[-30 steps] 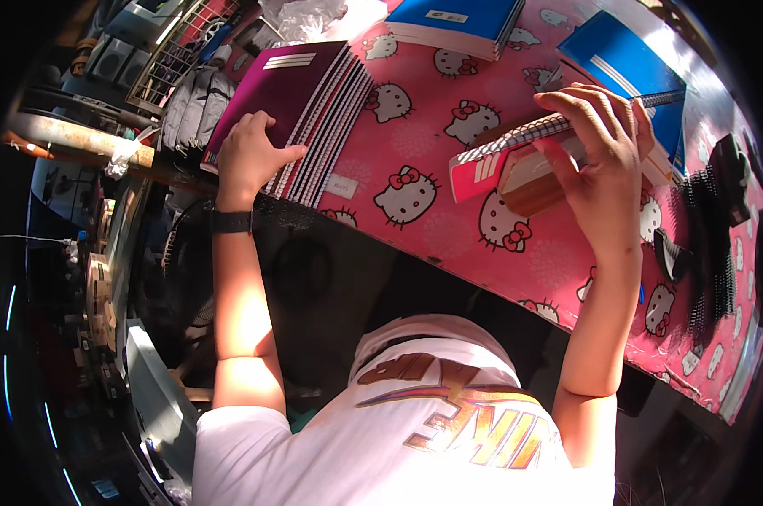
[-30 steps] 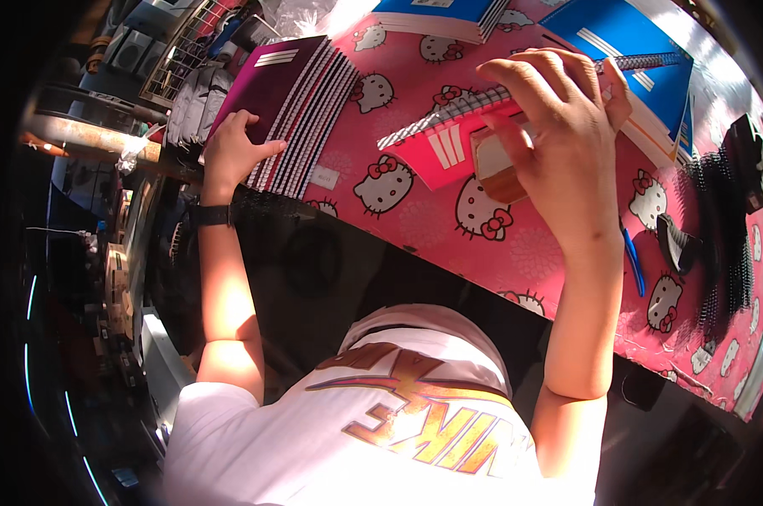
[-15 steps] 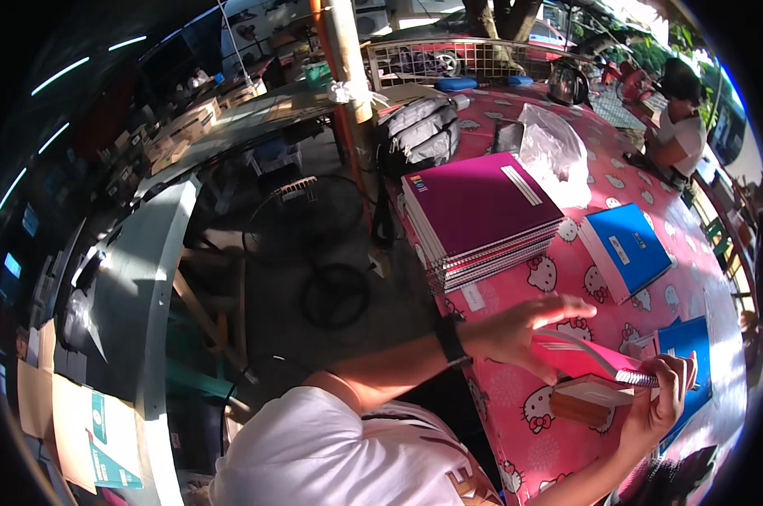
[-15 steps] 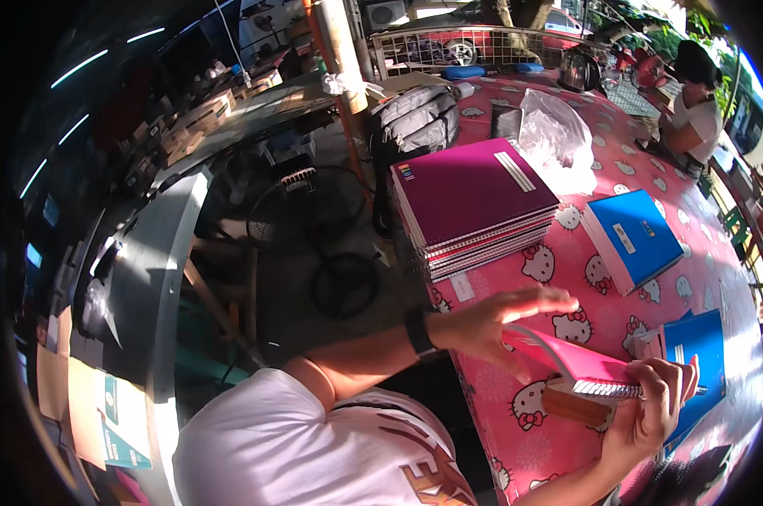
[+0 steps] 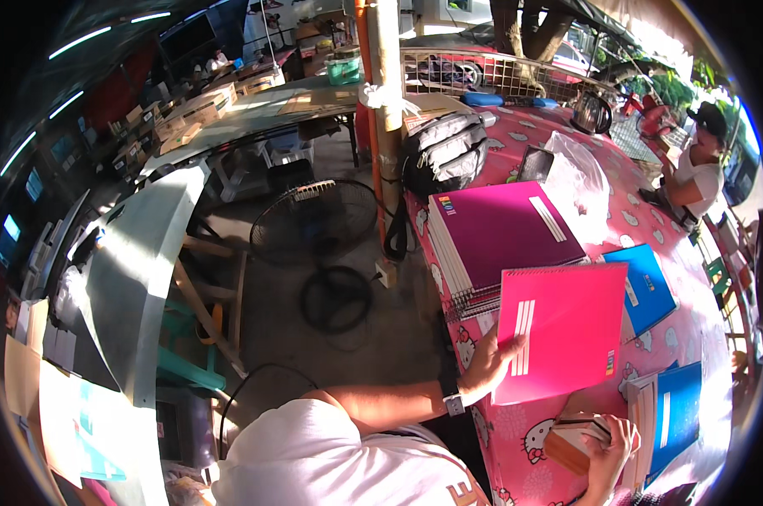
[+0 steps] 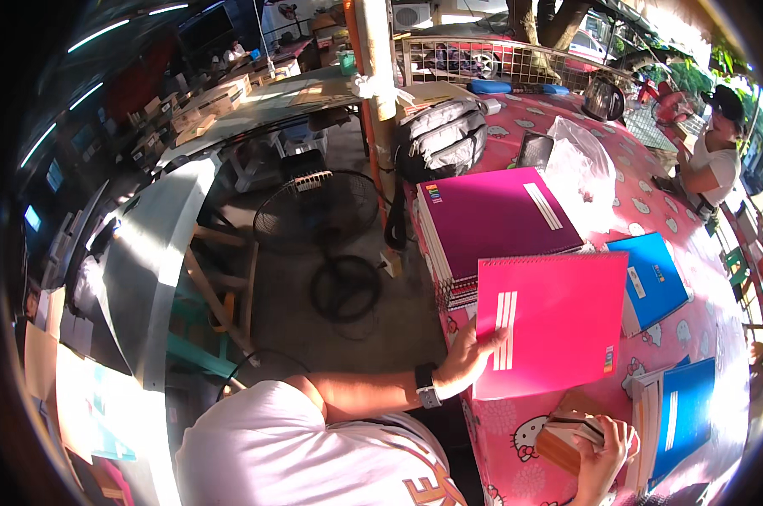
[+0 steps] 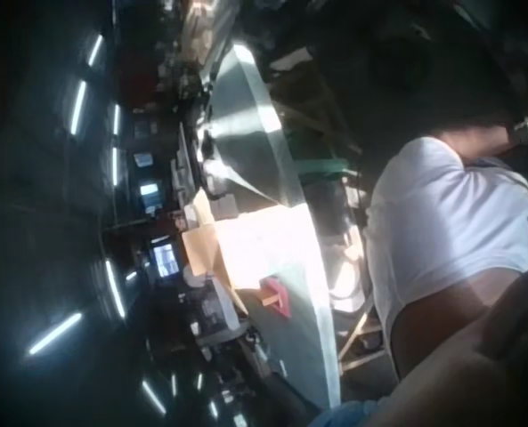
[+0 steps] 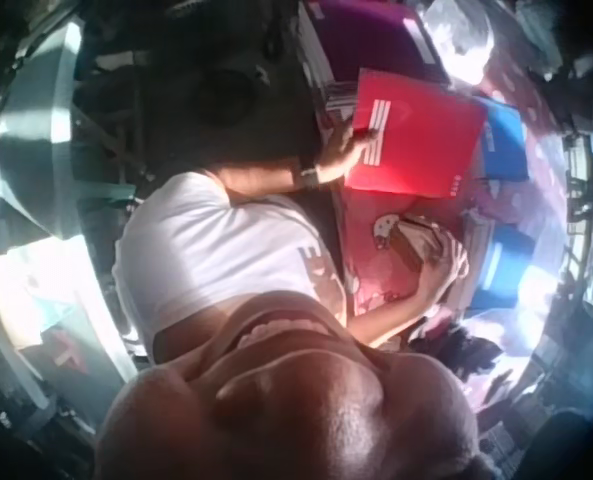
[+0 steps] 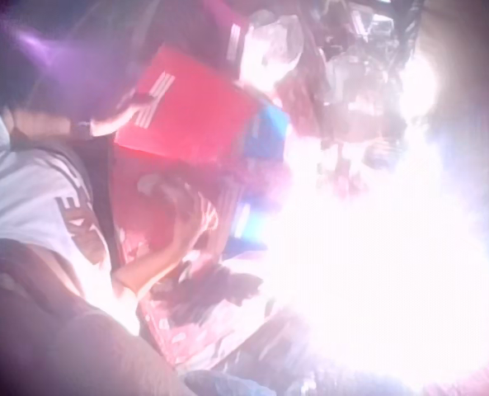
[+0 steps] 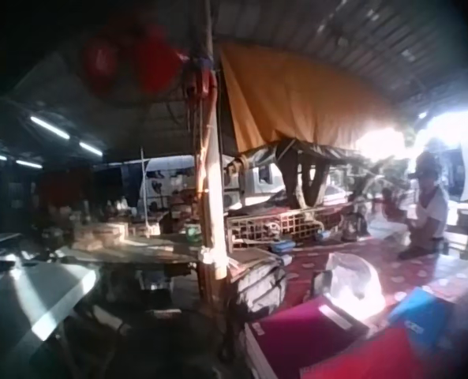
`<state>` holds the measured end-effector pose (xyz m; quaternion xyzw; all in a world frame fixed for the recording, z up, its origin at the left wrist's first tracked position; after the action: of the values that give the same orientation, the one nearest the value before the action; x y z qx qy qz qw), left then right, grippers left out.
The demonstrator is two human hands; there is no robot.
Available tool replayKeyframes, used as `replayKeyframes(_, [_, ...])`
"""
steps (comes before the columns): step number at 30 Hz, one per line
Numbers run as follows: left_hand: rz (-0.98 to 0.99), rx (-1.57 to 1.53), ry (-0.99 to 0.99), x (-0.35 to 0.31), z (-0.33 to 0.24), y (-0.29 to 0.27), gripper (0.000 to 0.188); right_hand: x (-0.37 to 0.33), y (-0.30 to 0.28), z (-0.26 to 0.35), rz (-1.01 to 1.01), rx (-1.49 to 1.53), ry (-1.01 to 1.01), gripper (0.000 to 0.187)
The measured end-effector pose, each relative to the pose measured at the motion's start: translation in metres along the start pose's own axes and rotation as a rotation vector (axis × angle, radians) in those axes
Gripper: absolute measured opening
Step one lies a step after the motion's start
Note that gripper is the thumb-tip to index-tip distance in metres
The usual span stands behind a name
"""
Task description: The person threads a plastic spiral coil through the pre-punched holes of several notebooks one by one and uses pliers to trim and secure the ends of the coils.
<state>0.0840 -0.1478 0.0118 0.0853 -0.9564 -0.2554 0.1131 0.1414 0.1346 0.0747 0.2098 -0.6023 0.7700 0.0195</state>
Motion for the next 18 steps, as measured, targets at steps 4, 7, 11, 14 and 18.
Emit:
replayKeyframes(4, [-0.003, -0.065, -0.171, -0.029, 0.071, -0.009, 0.049, -0.011, -0.014, 0.021, 0.009, 0.058, 0.023, 0.049])
replayKeyframes(7, [-0.198, 0.050, -0.295, -0.040, 0.123, -0.018, 0.027, -0.013, -0.032, 0.020, 0.122, 0.172, 0.157, 0.051])
replayKeyframes(11, [0.199, 0.229, -0.585, -0.026, 0.064, -0.060, 0.010, -0.003, -0.035, -0.026, -0.096, 0.376, 0.335, 0.026])
replayKeyframes(14, [0.613, 0.913, -0.880, -0.014, 0.004, -0.054, 0.026, -0.006, -0.058, -0.085, -0.395, 0.146, 0.451, 0.015])
replayKeyframes(18, [0.794, 0.732, -0.513, -0.017, -0.002, -0.008, 0.028, -0.025, -0.060, -0.135, -0.460, -0.282, 0.411, 0.030])
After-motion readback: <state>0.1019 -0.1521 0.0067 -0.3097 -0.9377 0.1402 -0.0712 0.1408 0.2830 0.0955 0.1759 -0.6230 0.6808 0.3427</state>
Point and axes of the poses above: each hand's wrist, its own x-axis towards the middle knuckle, its own y-axis out of the palm, z = x × y, the point moved 4 cm from there along x, towards the middle knuckle, and after that the axes turned 2 degrees about -x, right-handed, at the moved point
